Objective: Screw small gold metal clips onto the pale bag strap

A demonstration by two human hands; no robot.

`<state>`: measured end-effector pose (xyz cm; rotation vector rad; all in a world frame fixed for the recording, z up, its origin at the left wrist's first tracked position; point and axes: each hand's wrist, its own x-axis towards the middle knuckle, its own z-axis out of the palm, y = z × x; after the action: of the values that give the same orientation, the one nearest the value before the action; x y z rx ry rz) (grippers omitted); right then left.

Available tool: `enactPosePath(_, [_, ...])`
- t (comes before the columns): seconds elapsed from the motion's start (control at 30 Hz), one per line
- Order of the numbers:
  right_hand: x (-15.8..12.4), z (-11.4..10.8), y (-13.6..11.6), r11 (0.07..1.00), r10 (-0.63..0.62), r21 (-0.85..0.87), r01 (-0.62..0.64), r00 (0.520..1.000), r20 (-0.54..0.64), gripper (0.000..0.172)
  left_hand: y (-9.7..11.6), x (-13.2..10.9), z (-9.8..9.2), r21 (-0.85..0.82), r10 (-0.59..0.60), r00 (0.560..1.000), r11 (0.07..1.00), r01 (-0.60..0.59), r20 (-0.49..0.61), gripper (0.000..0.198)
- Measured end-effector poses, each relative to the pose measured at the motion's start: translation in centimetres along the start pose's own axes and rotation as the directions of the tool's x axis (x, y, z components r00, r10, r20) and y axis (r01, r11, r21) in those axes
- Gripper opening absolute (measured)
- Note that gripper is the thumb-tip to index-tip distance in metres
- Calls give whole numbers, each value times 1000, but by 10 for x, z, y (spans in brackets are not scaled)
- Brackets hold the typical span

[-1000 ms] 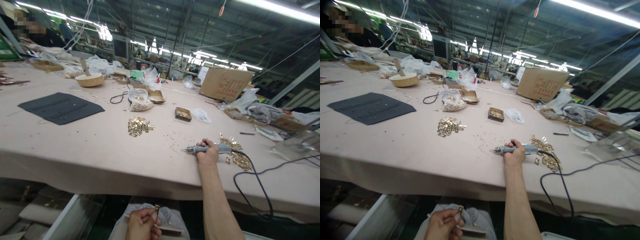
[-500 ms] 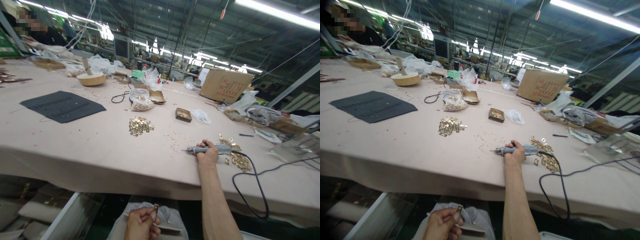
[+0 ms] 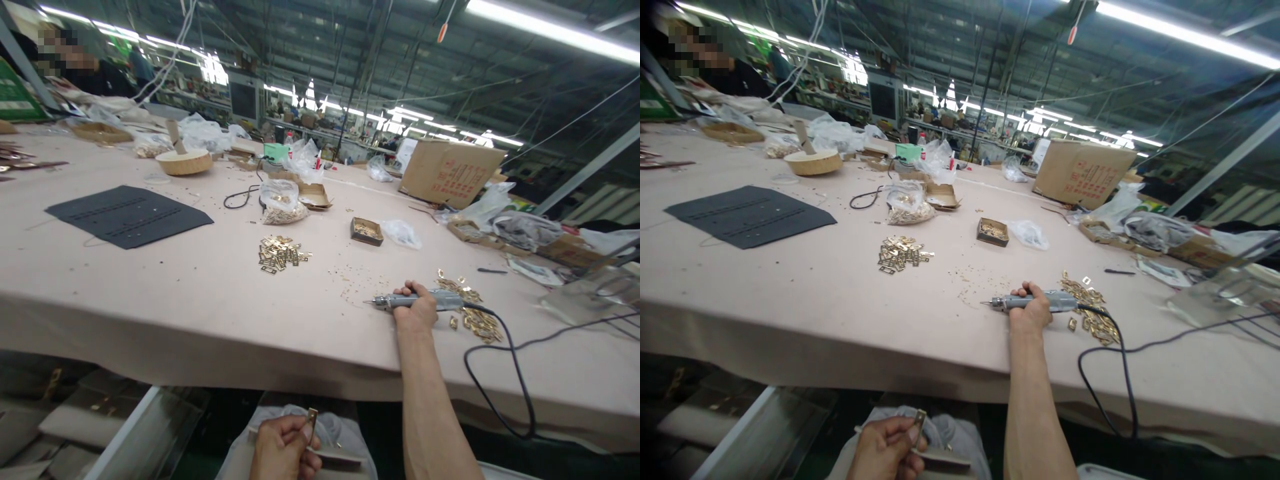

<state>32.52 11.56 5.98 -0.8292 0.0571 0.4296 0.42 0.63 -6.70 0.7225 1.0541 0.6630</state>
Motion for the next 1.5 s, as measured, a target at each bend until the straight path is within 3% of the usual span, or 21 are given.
enactPosePath(1.5, [-2,2,3,1000,18,-2,-18,1000,9,19,-7,4,0,29,7,1000,1000,-7,-2,55])
